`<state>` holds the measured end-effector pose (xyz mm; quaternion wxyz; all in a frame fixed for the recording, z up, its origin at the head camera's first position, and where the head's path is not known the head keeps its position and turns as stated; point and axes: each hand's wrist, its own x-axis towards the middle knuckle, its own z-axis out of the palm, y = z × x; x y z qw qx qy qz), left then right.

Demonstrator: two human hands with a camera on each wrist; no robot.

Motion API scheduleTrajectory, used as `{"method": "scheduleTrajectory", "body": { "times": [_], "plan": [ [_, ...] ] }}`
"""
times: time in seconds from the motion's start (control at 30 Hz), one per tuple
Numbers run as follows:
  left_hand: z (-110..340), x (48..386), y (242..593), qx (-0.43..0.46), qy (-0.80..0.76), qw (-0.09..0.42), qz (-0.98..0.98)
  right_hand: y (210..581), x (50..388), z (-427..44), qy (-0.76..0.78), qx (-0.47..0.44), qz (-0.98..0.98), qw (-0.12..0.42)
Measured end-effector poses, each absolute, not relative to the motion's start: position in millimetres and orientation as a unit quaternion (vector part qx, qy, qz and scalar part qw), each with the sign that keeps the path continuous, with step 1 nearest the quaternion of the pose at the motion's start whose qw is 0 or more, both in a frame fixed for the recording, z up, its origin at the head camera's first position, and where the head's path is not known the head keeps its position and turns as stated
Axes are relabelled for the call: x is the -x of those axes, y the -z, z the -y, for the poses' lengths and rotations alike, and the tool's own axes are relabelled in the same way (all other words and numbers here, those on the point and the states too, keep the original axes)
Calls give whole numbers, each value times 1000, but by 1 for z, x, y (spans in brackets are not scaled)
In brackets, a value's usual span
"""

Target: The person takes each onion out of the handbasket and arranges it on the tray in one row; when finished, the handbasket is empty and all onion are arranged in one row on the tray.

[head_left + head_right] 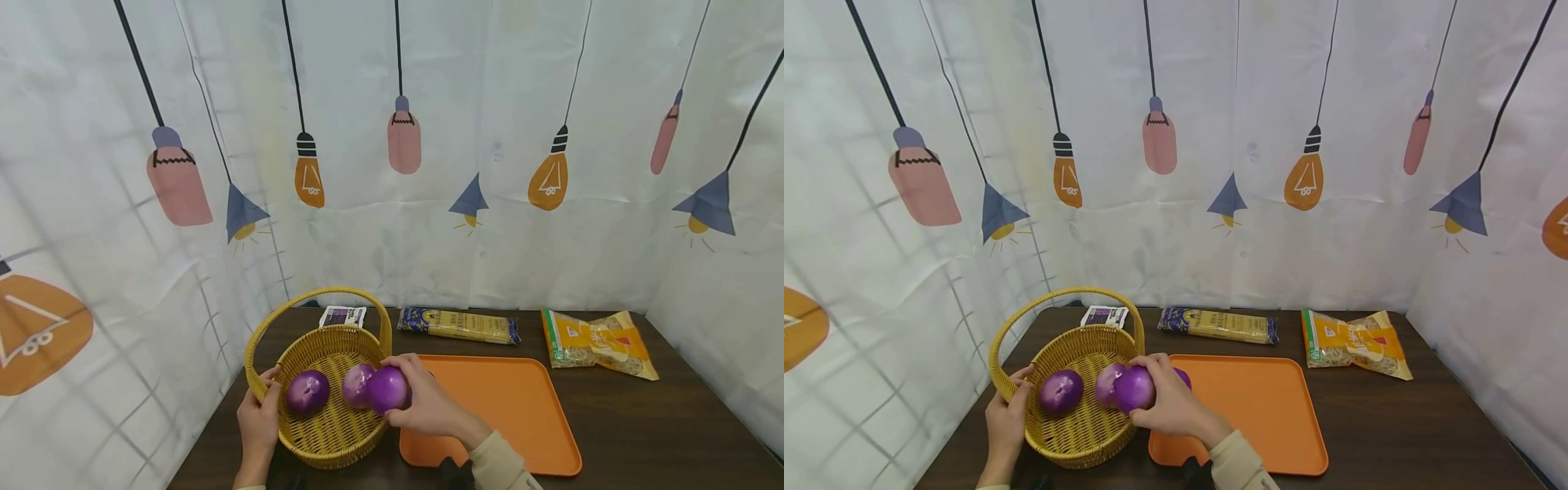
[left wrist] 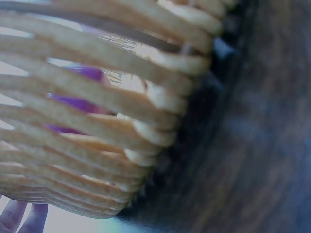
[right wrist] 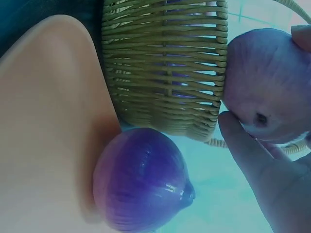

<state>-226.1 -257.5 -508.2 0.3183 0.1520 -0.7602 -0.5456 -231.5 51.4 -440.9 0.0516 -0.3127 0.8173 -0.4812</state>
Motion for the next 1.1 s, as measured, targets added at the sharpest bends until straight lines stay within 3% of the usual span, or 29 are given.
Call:
{"method": "scheduleTrajectory", "body": {
  "times": [0.7,1.1],
  "plan": [
    [257,225,508,-159,536,319,765,452,222,-76,506,310,-804,30],
    [257,227,508,-153,540,324,762,461,221,-95,582,209,-785,-28]
  ]
}}
